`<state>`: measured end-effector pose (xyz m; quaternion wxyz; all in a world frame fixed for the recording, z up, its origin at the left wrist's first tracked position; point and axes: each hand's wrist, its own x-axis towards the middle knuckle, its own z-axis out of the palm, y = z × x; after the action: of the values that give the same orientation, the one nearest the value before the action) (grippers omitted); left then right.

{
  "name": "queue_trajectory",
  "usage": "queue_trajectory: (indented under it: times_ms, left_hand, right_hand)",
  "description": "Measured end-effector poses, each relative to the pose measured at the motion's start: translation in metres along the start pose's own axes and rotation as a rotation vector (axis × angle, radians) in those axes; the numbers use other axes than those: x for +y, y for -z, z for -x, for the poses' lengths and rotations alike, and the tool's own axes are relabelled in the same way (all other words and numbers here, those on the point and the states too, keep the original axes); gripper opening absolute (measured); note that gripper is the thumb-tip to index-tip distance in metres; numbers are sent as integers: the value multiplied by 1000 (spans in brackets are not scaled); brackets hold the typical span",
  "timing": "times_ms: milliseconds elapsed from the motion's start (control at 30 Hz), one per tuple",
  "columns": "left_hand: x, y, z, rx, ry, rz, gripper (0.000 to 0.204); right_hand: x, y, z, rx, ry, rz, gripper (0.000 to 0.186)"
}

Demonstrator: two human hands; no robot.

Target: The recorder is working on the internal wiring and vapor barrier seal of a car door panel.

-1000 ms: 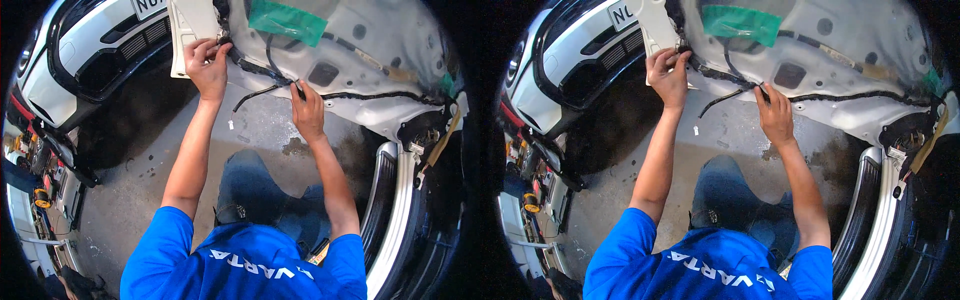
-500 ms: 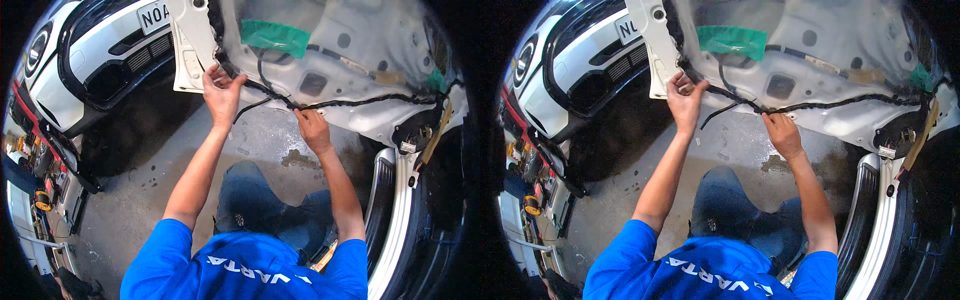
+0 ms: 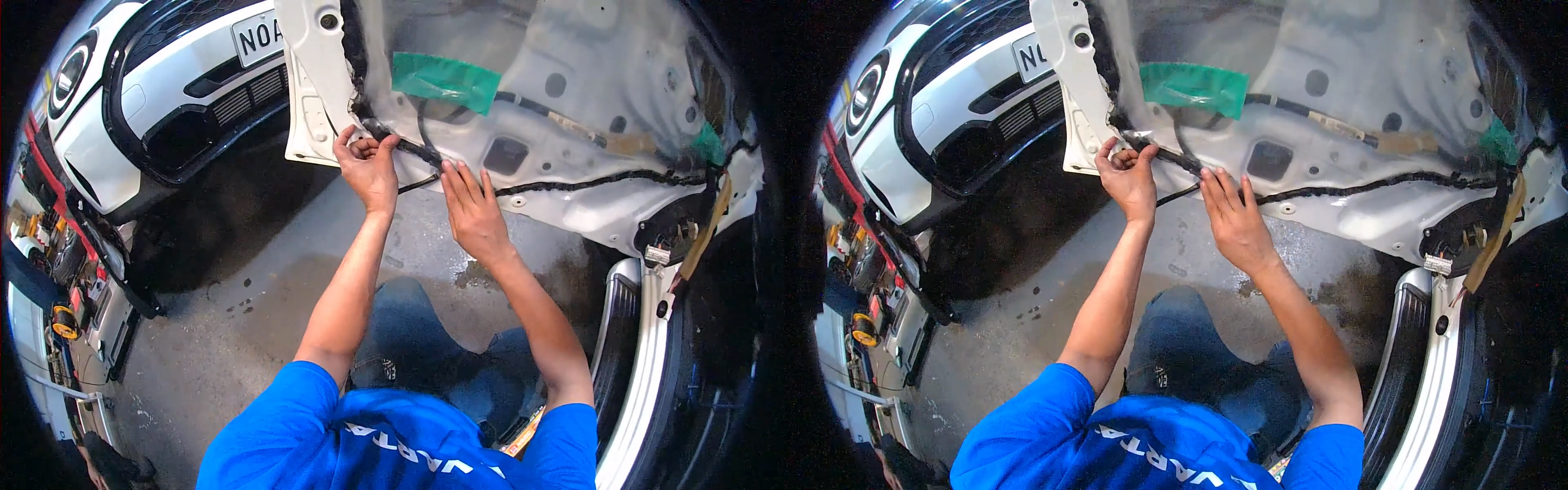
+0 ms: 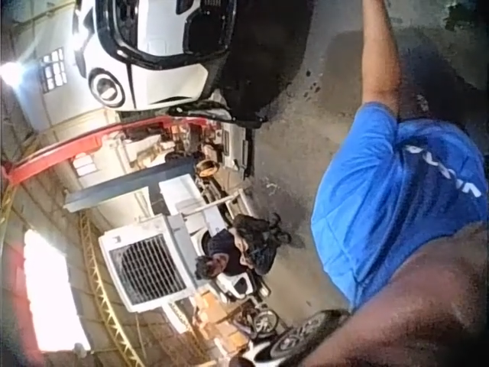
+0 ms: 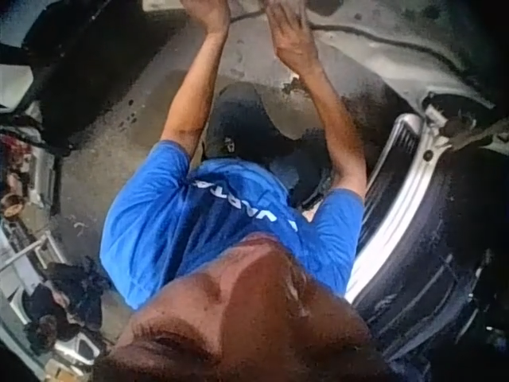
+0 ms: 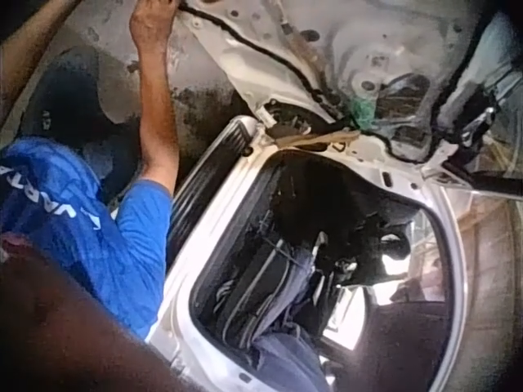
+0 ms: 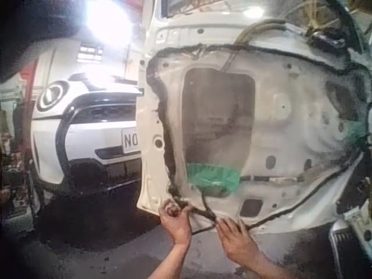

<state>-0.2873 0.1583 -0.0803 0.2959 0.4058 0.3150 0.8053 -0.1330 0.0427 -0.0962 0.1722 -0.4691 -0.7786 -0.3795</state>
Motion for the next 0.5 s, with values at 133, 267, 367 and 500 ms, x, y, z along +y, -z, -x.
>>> queue_trajectory:
  times_ms: [133,267,367,500]
  left_hand:
    - [2,2,-5,-53,118,-43,48]
    - [4,8,-10,45,133,95,45]
    - [30,13,-1,62,-294,-278,51]
    - [3,20,-17,-414,-861,-765,86]
  right_hand:
    - [6,-14,5,-196,-82,62,62]
    - [2,-20,2,-222,-83,113,65]
    - [1,-14,3,-216,-131,34,67]
    - [-9,-7,-6,-19,32,-104,64]
